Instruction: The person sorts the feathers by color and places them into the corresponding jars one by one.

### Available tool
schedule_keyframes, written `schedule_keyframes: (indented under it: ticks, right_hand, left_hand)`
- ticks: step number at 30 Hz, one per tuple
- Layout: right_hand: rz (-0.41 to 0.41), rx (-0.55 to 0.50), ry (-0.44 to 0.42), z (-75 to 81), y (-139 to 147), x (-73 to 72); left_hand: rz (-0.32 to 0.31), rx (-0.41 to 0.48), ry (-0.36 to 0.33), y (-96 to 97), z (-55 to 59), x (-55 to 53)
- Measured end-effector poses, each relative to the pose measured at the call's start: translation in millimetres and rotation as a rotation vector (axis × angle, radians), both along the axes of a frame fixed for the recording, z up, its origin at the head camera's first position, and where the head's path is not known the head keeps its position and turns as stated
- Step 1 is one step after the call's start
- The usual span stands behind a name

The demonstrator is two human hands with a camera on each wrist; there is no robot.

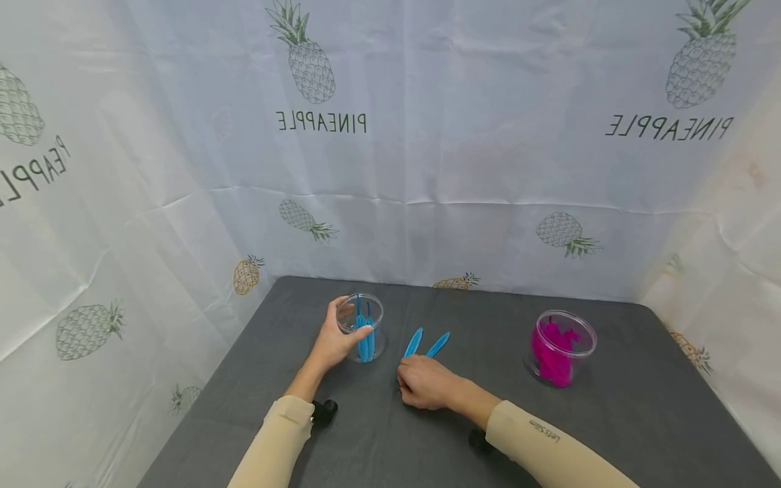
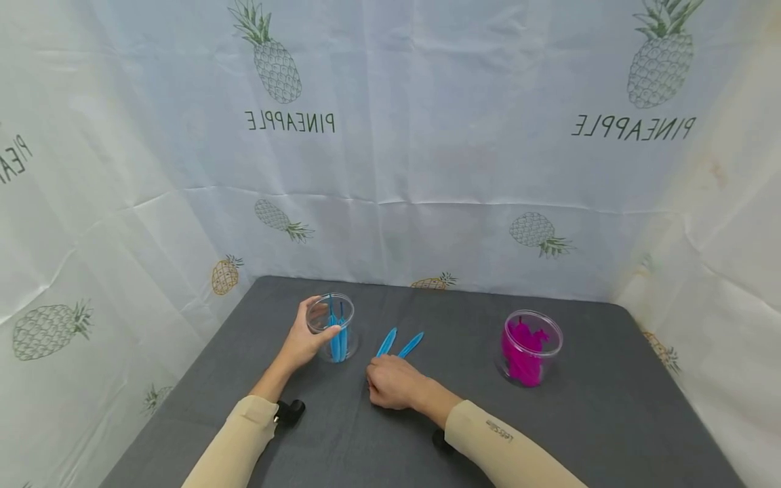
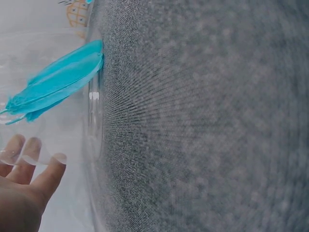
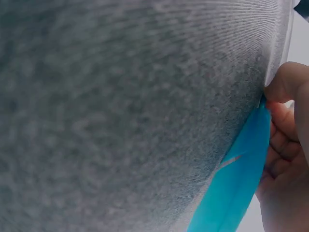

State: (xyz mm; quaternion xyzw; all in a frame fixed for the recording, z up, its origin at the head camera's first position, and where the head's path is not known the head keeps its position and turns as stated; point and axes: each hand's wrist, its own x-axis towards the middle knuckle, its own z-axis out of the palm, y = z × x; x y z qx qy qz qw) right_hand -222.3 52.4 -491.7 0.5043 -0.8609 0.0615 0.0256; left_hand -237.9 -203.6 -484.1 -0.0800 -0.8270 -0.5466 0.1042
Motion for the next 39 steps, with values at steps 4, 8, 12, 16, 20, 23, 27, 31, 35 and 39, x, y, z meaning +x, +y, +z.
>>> schedule_keyframes:
  ticks: [4, 8, 12, 16, 20, 23, 27, 31, 35, 39]
  right_hand:
    - [0.006, 0.000, 0.011, 1.1, -2, 0.1]
    - [-0.009, -0.067, -0.097, 3.5, -3, 0.3]
    - [-0.054, -0.152, -0.256, 9.4, -3, -1.0]
    - [-0.083, -0.202, -0.320, 15.9, -3, -3.6]
    - [-0.085, -0.249, -0.332, 22.5, -1, -6.1]
    - [-0.081, -0.303, -0.357, 27.7, 1, -8.0]
    - [-0.087, -0.393, -0.426, 35.3, 3, -10.2]
    - [-0.103, -0.477, -0.458, 43.3, 6, -12.1]
    - [-0.126, -0.547, -0.481, 50.1, 8, -13.9]
    - [-0.147, -0.600, -0.512, 55.1, 10, -15.3]
  left_hand:
    - [0.002, 0.001, -0.007, 0.0, 0.0, -0.2]
    - [0.001, 0.000, -0.013, 0.3, 0.6, 0.5]
    - [-0.003, -0.002, -0.014, 0.8, 0.7, 1.0]
    - [-0.009, -0.003, -0.013, 0.4, 0.8, 0.6]
    - [-0.009, -0.011, -0.013, -0.3, 0.2, -1.0]
    - [-0.010, -0.014, -0.009, -0.7, 0.3, -1.4]
    - [-0.011, -0.013, -0.004, -0.2, 0.3, -1.8]
    - [-0.005, -0.022, 0.001, 0.3, 0.1, -1.4]
    - [-0.002, -0.025, 0.007, 0.2, 0.6, -0.6]
    - [-0.007, -0.021, 0.003, 0.0, 1.0, -0.3]
